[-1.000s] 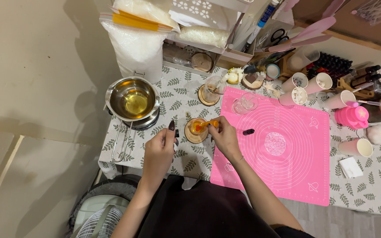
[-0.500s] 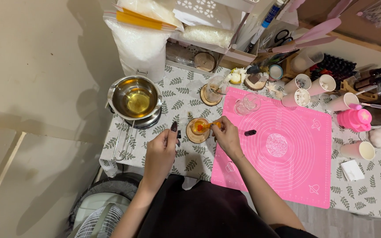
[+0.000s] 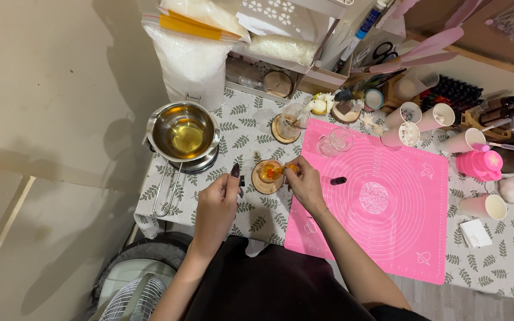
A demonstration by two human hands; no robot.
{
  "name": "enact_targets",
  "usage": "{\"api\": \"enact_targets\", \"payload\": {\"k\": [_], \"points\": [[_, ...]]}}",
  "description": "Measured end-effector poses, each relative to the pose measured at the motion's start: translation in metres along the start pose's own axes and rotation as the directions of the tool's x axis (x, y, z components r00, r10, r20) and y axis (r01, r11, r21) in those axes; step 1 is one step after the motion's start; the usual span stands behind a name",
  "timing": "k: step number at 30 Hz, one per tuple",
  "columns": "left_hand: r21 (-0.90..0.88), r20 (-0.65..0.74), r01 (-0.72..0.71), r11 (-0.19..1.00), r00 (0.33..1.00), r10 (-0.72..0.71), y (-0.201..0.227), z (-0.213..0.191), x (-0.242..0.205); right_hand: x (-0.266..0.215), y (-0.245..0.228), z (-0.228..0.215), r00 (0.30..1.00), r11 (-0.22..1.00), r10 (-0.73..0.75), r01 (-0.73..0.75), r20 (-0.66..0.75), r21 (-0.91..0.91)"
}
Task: The recorder is selecting and mixing fragrance oils into a beaker to prepare a scented candle mixture.
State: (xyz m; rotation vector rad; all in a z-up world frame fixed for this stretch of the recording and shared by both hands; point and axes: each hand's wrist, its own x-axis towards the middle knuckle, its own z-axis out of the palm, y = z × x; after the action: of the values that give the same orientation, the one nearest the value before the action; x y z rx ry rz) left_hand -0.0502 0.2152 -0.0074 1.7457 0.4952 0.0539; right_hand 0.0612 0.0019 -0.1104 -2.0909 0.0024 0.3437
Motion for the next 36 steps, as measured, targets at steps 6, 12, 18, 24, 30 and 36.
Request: {"api": "enact_targets", "payload": {"k": [6, 12, 18, 24, 30, 36], "points": [[0.016, -0.015, -0.021, 1.000, 1.000, 0.021, -0.003, 0.002, 0.000, 0.001, 0.001, 0.001, 1.000, 0.999, -0.020, 0.020, 0.001, 0.027], [0.027, -0.012, -0.023, 0.999, 1.000, 0.024, -0.004, 0.003, 0.000, 0.003, 0.005, 0.002, 1.000, 1.000, -0.002, 0.003, -0.007, 0.010], [0.033, -0.009, -0.029, 0.999, 1.000, 0.029, -0.005, 0.004, 0.000, 0.003, 0.008, 0.002, 1.000, 0.999, -0.020, 0.021, -0.022, 0.027], [0.034, 0.009, -0.015, 0.999, 1.000, 0.014, -0.006, 0.006, 0.000, 0.004, 0.014, 0.002, 1.000, 0.997, -0.017, 0.019, -0.018, 0.077], [0.035, 0.020, -0.023, 0.999, 1.000, 0.022, -0.008, 0.008, 0.001, 0.006, 0.019, 0.004, 1.000, 0.995, 0.002, 0.001, -0.028, 0.101], [0.055, 0.018, -0.026, 0.998, 1.000, 0.025, -0.010, 0.009, 0.004, 0.006, 0.021, 0.004, 0.999, 0.993, 0.014, -0.010, -0.036, 0.116]]}}
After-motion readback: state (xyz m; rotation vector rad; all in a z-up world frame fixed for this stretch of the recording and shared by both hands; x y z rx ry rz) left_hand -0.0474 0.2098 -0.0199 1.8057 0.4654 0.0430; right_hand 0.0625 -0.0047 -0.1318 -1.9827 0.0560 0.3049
